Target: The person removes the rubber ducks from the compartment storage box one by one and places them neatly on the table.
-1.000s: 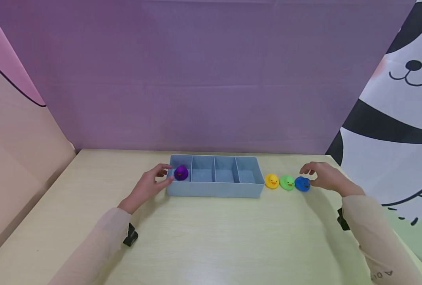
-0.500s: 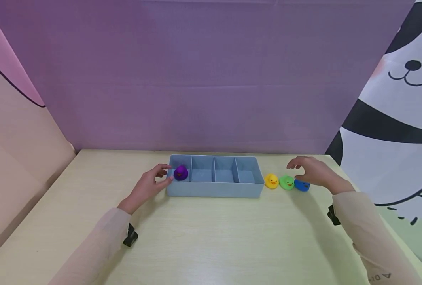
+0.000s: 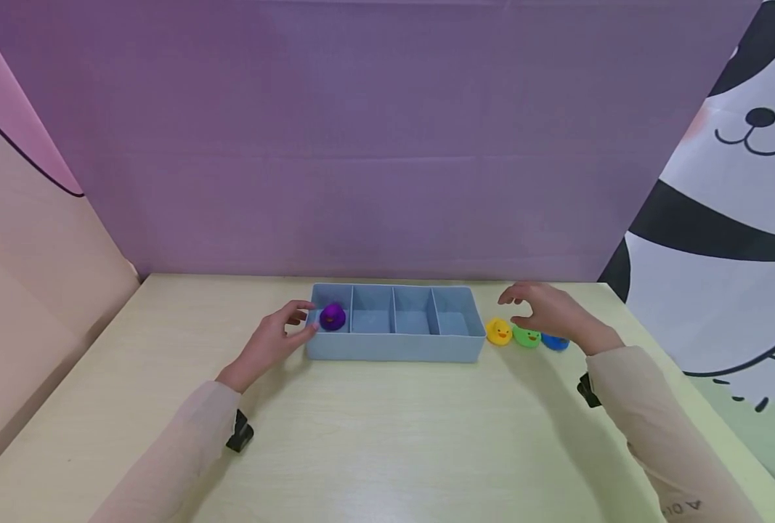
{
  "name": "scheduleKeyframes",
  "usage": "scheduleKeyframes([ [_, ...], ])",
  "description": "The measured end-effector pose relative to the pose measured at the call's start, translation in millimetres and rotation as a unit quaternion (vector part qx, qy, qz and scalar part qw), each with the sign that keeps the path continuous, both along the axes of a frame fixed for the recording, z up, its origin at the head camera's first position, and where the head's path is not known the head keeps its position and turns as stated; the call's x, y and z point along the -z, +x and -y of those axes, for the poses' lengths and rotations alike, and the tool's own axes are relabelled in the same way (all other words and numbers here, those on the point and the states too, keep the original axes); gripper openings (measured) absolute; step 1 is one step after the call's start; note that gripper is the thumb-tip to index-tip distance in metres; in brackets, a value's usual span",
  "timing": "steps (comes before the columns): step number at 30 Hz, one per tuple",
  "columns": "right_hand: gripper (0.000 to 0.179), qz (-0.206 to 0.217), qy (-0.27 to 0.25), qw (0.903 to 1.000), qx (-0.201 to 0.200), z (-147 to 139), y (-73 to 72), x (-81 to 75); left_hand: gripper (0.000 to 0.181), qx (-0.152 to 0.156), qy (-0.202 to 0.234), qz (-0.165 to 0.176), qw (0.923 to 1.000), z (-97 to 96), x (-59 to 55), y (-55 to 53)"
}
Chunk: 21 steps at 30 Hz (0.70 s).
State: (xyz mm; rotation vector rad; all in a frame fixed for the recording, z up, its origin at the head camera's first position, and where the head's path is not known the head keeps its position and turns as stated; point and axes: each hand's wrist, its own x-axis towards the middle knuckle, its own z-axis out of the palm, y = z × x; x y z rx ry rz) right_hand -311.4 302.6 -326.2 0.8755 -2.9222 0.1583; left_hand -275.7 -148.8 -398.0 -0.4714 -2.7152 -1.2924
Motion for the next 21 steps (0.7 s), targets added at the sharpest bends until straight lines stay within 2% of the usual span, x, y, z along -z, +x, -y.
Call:
scheduleKeyframes([
  [8,0.031,0.0,-0.012,0.9999,-0.011,21.3,-2.3,1.1,0.046,0.004,0.001,-0.003,1.0,0.4,0.7,-0.9],
  [21,0.027,-0.005,-0.026,0.9984,-0.051,61.1,-4.8,-2.2,0.046,0.003,0.0,-0.005,1.0,-0.1,-1.6,-0.4],
])
